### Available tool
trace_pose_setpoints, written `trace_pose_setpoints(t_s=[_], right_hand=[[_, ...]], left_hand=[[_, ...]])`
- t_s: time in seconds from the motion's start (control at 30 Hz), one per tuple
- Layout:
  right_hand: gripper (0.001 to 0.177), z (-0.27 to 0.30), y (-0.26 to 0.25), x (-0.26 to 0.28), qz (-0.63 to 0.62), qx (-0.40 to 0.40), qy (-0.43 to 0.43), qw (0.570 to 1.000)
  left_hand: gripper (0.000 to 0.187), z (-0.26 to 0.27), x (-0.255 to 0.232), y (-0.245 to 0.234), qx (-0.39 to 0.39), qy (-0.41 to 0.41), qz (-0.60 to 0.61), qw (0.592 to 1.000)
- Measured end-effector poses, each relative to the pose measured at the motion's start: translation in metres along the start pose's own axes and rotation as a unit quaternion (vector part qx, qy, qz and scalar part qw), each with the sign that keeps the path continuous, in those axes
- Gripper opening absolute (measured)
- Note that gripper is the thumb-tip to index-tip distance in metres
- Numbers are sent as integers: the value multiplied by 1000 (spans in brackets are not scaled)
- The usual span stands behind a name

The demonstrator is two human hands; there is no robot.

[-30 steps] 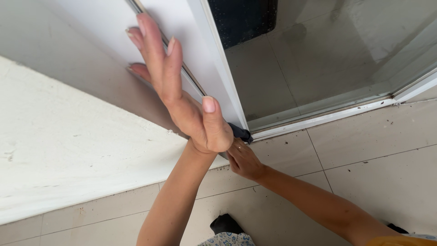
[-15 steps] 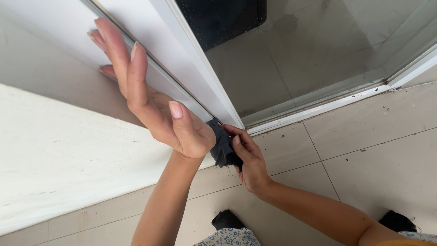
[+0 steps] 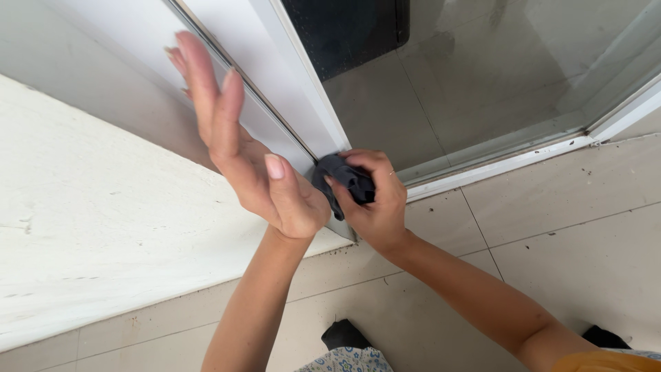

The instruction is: The person wipes a glass sliding door with a grey cloth, using their right hand to clean the surface and their left hand to stabilize the frame. They clean the glass pane and the lower track area.

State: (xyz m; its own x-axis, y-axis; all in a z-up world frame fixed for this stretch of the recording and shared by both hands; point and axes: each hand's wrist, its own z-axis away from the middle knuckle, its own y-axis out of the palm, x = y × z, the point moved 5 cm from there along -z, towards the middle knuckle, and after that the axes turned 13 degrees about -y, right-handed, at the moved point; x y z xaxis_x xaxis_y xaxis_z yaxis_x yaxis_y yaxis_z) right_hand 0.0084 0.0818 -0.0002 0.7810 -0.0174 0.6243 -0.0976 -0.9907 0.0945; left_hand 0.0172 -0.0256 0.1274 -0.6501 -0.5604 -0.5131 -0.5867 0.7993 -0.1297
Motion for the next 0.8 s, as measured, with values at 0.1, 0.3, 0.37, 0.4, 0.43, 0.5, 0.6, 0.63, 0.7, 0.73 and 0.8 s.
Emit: trace_pose_setpoints(t_s=[0.1, 0.3, 0.37, 0.4, 0.43, 0.5, 0.6, 0.63, 0.7, 0.73, 0.8], right_hand=[[31, -17, 6, 18, 73, -6, -97, 993], [34, -62, 18, 46, 45, -32, -180, 982], [32, -72, 23, 48, 34, -39, -191, 980], [32, -74, 23, 48, 31, -44, -198, 979], [32, -73, 23, 47, 31, -53, -209, 976], [32, -64, 25, 38, 36, -57, -213, 975], [32, -28, 23, 15, 55, -43, -185, 980], [32, -15, 24, 4, 64, -41, -179, 981], [32, 14, 23, -19, 79, -28, -167, 982], [32, 30, 22, -31, 84, -18, -162, 983], [31, 62, 22, -59, 93, 4, -154, 984]], left_hand=[[49, 0, -5, -3, 8, 2, -1, 1000], [48, 5, -8, -13, 11, -7, 16, 1000], [48, 5, -10, -14, 18, -7, 22, 1000], [48, 4, -11, -14, 21, -7, 26, 999], [48, 2, -11, -13, 20, -3, 29, 999], [48, 1, -10, -12, 18, -4, 34, 999], [47, 4, -2, -11, 16, -19, 28, 999], [47, 4, 2, -10, 15, -22, 28, 999], [48, 7, 10, -8, 13, -22, 31, 999], [48, 10, 14, -7, 14, -23, 33, 999], [50, 16, 20, -5, 24, -27, 36, 999]])
